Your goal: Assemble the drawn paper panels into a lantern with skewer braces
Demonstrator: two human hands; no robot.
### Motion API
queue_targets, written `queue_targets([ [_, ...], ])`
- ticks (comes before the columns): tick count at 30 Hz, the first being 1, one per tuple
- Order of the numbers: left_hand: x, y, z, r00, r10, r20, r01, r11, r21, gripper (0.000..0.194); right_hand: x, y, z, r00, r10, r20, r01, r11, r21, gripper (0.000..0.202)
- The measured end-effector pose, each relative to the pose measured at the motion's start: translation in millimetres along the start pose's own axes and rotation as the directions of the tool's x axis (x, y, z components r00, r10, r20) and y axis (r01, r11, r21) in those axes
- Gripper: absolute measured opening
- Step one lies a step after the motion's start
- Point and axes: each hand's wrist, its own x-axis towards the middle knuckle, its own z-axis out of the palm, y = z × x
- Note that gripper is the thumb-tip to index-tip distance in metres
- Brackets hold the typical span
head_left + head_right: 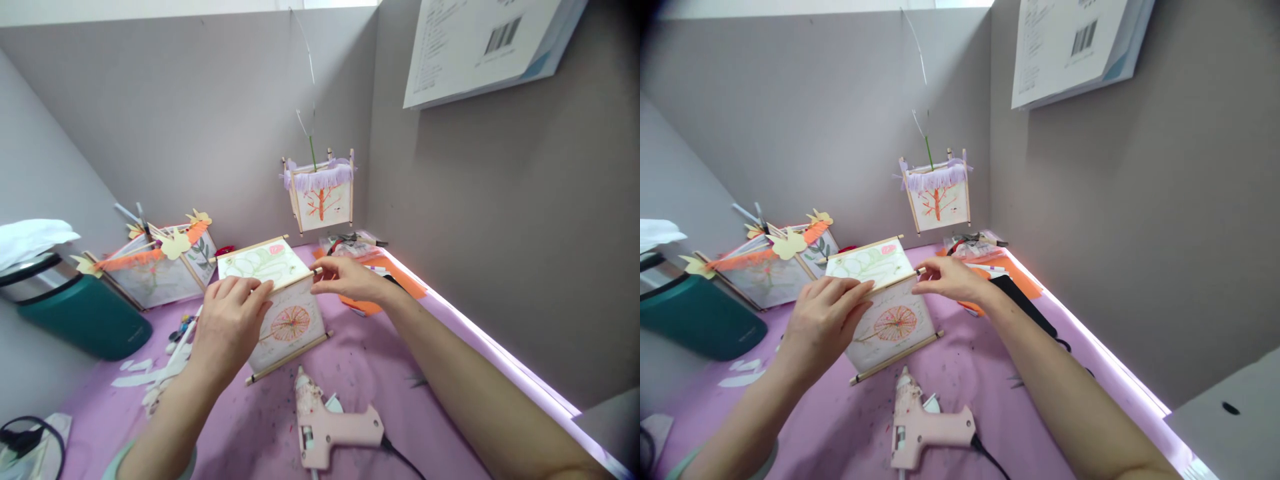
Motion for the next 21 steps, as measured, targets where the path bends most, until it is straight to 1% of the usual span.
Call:
queue_targets([
  [2, -1, 1, -1.7, 0.999, -0.05, -0.005, 0.05, 0.998, -0.049, 0.019, -3, -9, -5, 0.988, -0.091, -0.125, 0.08, 0.993, -0.089, 0.039],
  [4, -2, 2, -3.0, 0.996, -0.092, -0.017, 0.091, 0.992, -0.084, 0.016, -5, -18, -3, 0.945, -0.263, -0.195, 0.215, 0.948, -0.236, 0.035],
  [6, -3, 2, -4.1, 0.993, -0.117, -0.013, 0.115, 0.989, -0.097, 0.014, -7, -25, 5, 0.882, -0.435, -0.182, 0.342, 0.855, -0.39, 0.027],
  [8, -5, 0, -5.4, 0.991, -0.135, 0.0, 0.135, 0.985, -0.107, 0.014, -6, -28, 16, 0.838, -0.527, -0.142, 0.396, 0.766, -0.507, 0.02],
  [11, -11, -6, -8.0, 0.985, -0.174, 0.009, 0.173, 0.975, -0.137, 0.012, -4, -26, 28, 0.813, -0.569, -0.125, 0.395, 0.696, -0.599, 0.017],
  [16, -26, -17, -13.3, 0.965, -0.263, -0.008, 0.257, 0.95, -0.179, 0.013, 0, -18, 32, 0.781, -0.607, -0.149, 0.4, 0.669, -0.627, 0.017],
  [18, -33, -19, -14.5, 0.947, -0.322, -0.019, 0.311, 0.927, -0.21, 0.017, 1, -16, 32, 0.768, -0.619, -0.162, 0.405, 0.666, -0.627, 0.017],
  [21, -44, -18, -13.2, 0.9, -0.436, -0.004, 0.414, 0.858, -0.304, 0.032, 2, -16, 32, 0.757, -0.632, -0.168, 0.416, 0.663, -0.622, 0.017],
])
